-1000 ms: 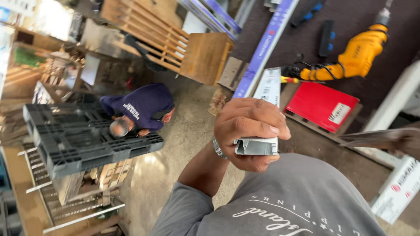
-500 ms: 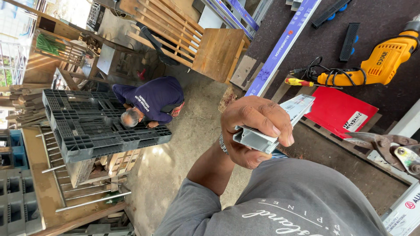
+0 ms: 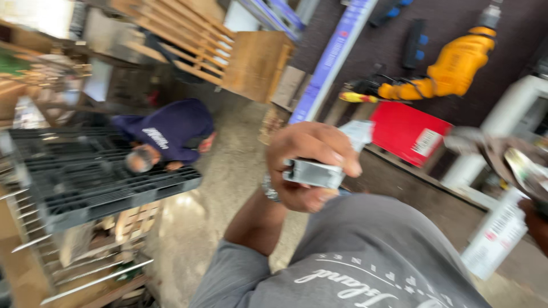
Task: The person uses tin snips to cut a small piece of aluminum profile, then uses a sanding block to smooth the cut edge. They assemble the aluminum pieces into a rectangular frame on a workbench and use a screwdriver to tighten the corner joints.
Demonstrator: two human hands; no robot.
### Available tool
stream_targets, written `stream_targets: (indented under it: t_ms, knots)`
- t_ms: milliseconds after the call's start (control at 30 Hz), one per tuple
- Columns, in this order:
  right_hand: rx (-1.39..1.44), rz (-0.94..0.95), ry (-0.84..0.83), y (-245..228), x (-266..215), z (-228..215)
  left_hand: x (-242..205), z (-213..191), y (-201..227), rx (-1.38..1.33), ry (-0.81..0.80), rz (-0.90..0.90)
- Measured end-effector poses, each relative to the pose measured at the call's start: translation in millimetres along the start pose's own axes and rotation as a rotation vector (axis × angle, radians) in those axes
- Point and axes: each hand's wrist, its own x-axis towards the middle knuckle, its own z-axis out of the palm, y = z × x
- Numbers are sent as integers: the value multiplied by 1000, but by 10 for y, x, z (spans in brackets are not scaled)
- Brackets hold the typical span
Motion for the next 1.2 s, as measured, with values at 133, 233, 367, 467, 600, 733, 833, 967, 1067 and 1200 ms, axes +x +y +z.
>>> stream_targets:
  t_ms: [133,233,367,467,600,733,833,967,1067,1200]
  knots:
    - [19,16,11,252,65,198,-239,60,-29,136,160,-94]
    - [97,143,-28,350,375,620,-353,94,-83,243,205,-106]
    - [-27,444,-171,400,746,1068,-515,45,-66,243,201,-146]
    - [-349,255,-104,418,900,1311,-645,-60,-126,246,182,-332]
    - [-571,109,-161,473,1134,1583,-793,-215,-339,541,51,-454]
    - [-770,12,-116,559,1292,1820,-873,-412,-536,388,242,-368]
    - [-793,28,-15,581,1293,1877,-849,-800,-479,372,313,-321]
    - [-661,101,87,468,1213,1842,-692,-1235,-622,203,313,-497]
    - [-444,21,102,293,1193,1842,-560,-1402,-963,140,138,-560]
    - [-196,31,114,-29,1372,1956,-466,-1514,-1248,-82,33,-601]
